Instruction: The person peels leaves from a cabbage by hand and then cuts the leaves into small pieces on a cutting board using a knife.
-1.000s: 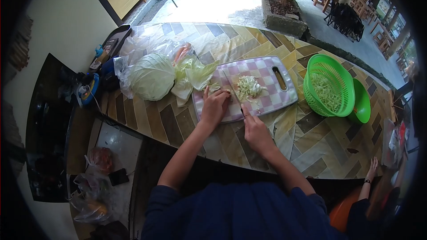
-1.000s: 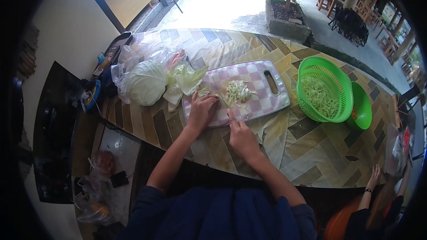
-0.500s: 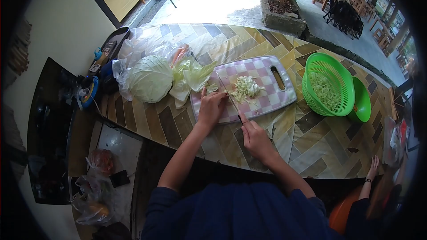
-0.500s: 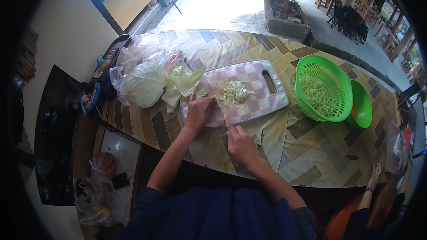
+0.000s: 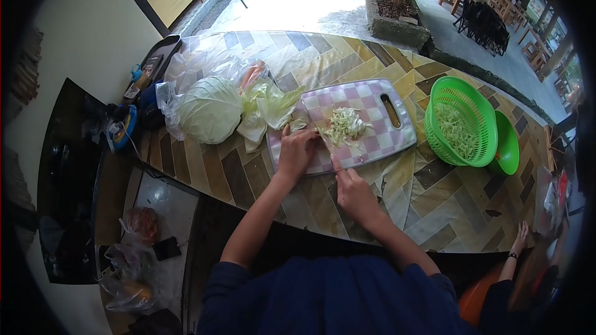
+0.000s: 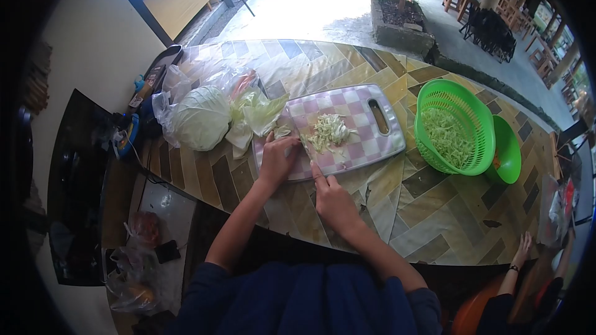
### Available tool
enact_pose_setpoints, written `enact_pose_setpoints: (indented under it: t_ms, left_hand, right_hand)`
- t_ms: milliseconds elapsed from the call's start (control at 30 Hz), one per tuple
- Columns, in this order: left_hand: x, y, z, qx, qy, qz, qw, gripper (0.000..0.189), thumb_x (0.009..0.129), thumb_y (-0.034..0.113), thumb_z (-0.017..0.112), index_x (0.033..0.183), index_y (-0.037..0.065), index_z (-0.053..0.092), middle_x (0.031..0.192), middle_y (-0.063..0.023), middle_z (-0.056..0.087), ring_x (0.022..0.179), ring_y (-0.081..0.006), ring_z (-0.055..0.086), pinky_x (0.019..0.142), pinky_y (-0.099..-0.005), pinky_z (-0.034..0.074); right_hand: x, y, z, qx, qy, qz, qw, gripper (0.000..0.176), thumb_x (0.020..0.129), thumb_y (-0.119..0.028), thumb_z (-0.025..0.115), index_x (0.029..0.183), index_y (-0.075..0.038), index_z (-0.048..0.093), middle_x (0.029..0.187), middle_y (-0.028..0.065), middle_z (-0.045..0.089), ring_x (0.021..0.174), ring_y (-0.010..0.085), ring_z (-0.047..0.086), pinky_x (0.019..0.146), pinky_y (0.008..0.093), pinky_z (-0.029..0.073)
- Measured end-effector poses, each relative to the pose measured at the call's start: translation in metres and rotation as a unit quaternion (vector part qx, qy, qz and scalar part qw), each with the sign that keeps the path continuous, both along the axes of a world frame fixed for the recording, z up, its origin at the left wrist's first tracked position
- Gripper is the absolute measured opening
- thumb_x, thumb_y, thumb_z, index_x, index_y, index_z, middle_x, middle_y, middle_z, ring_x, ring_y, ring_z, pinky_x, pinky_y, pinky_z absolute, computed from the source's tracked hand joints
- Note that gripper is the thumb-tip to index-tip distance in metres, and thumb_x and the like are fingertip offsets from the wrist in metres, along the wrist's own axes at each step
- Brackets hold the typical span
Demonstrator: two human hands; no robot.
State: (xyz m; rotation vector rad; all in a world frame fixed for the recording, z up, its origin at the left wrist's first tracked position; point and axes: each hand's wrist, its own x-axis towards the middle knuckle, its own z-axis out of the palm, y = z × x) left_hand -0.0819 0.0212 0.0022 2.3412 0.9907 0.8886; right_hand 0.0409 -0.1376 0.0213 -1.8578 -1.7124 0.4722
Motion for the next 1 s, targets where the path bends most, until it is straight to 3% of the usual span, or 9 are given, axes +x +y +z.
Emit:
enact_pose_setpoints:
  t_ms: [367, 567, 867, 1000]
  left_hand:
    - [-0.001, -0.002, 0.006, 0.018, 0.037, -0.004, 0.999, 0.012, 0.086, 0.013, 0.062, 0.093, 0.007, 0.07, 0.102, -0.0071, 0.07, 0.102, -0.0257, 0.064, 0.111, -0.0537, 0.026]
    - [-0.005, -0.001, 0.008, 0.038, 0.07, -0.026, 0.996, 0.012, 0.086, 0.017, 0.063, 0.094, 0.01, 0.069, 0.103, -0.004, 0.069, 0.103, -0.022, 0.063, 0.111, -0.0537, 0.026]
    - [0.002, 0.001, 0.02, 0.042, 0.099, -0.016, 0.994, 0.01, 0.085, 0.018, 0.064, 0.091, 0.01, 0.069, 0.098, -0.0048, 0.069, 0.1, -0.0237, 0.063, 0.109, -0.0509, 0.028]
    - [0.001, 0.0, 0.009, 0.079, 0.049, -0.013, 0.996, 0.009, 0.085, 0.017, 0.064, 0.089, 0.011, 0.068, 0.094, -0.0042, 0.068, 0.1, -0.0228, 0.063, 0.108, -0.0534, 0.028]
  right_hand:
    - [0.002, -0.009, 0.011, -0.033, -0.06, -0.004, 0.998, 0.06, 0.09, -0.007, 0.049, 0.148, -0.012, 0.034, 0.089, 0.0217, 0.057, 0.071, 0.041, 0.063, 0.063, 0.0487, 0.053]
    - [0.019, -0.004, 0.01, 0.033, 0.09, -0.002, 0.995, 0.052, 0.094, -0.01, 0.049, 0.145, -0.009, 0.039, 0.087, 0.0244, 0.059, 0.079, 0.0418, 0.061, 0.071, 0.0478, 0.049]
    - [0.025, -0.006, 0.015, 0.096, 0.12, -0.024, 0.988, 0.05, 0.095, -0.01, 0.049, 0.144, -0.009, 0.041, 0.088, 0.0242, 0.06, 0.081, 0.0423, 0.059, 0.074, 0.0487, 0.046]
    - [0.022, -0.012, 0.023, 0.033, 0.112, -0.024, 0.993, 0.051, 0.095, -0.01, 0.049, 0.145, -0.01, 0.039, 0.086, 0.0226, 0.059, 0.079, 0.0414, 0.058, 0.073, 0.048, 0.046]
